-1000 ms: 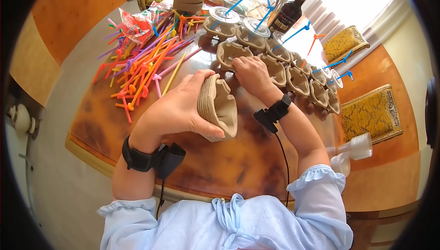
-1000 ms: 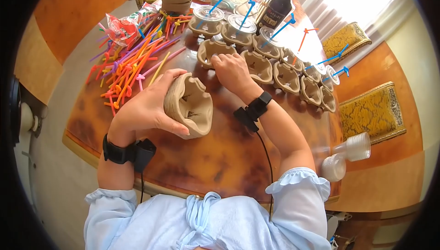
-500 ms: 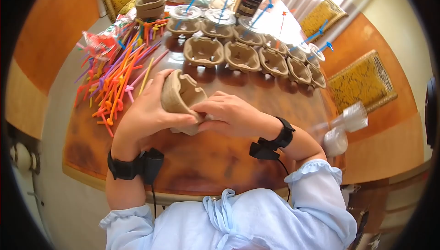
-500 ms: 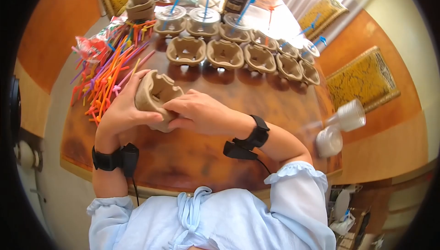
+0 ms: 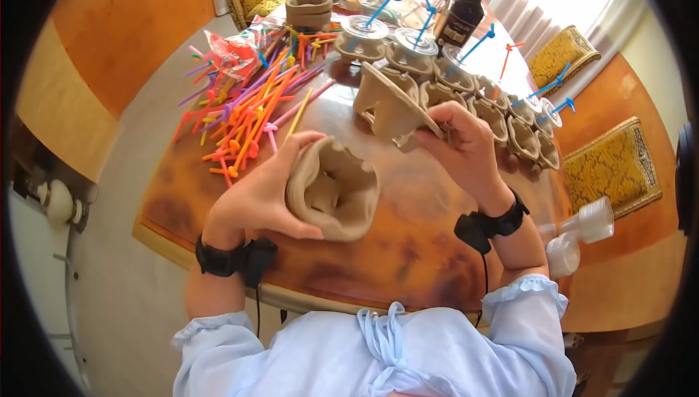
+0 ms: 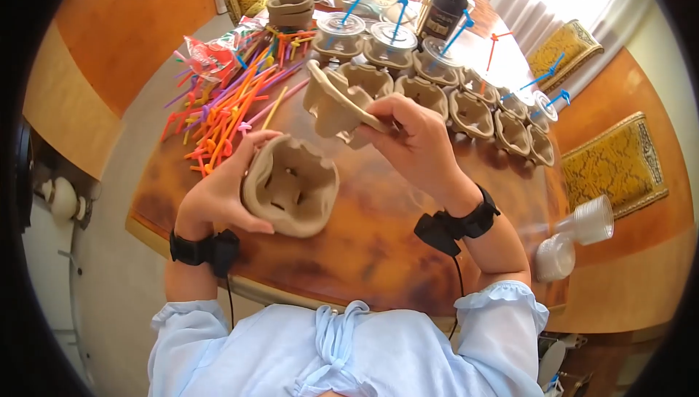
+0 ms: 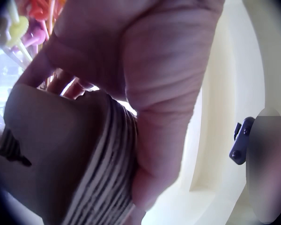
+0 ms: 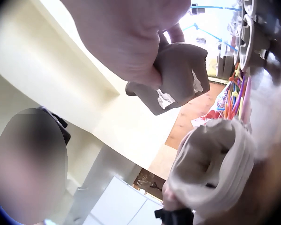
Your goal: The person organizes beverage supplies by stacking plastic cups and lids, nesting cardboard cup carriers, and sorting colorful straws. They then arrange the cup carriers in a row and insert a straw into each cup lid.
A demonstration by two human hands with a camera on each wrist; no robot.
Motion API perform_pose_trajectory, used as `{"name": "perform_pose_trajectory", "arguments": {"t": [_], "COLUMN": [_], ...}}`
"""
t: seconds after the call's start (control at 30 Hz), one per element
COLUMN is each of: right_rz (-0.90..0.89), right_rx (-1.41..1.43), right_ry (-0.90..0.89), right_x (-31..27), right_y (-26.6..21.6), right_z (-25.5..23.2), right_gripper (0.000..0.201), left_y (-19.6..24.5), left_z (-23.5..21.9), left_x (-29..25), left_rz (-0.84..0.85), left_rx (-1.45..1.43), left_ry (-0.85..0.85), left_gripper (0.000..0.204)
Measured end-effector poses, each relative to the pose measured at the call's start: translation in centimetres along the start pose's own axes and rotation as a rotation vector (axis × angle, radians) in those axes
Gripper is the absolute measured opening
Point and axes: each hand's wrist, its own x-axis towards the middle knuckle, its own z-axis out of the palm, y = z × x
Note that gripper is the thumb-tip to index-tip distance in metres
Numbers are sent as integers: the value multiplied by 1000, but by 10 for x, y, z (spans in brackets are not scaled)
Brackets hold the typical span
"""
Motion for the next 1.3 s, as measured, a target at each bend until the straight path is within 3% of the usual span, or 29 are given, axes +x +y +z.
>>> {"name": "perform_pose_trajectory", "arguments": {"t": [0.17,0.3,0.43,1.0,1.3], "right_rz": [-323,-324,-284,-240,-186], "right_rx": [-339,-472,-548,-754,-762], "right_ry": [-212,-403,-428,-186,-198], "right_x": [43,53,56,90,90], "right_y": [23,46,59,112,111], "right_z": [41,82,105,129,130], "right_gripper": [16,14,13,4,4], "left_y": [1,1,5,0,3], "left_z": [-3,-9,-11,-10,-7], "left_x": [-16,-18,-19,-17,-16], "left_rz": [12,29,32,30,-22], "left_rx": [-17,13,67,120,37], "left_ry": [-148,-171,-175,-163,-170], "left_gripper": [108,108,109,111,112]}}
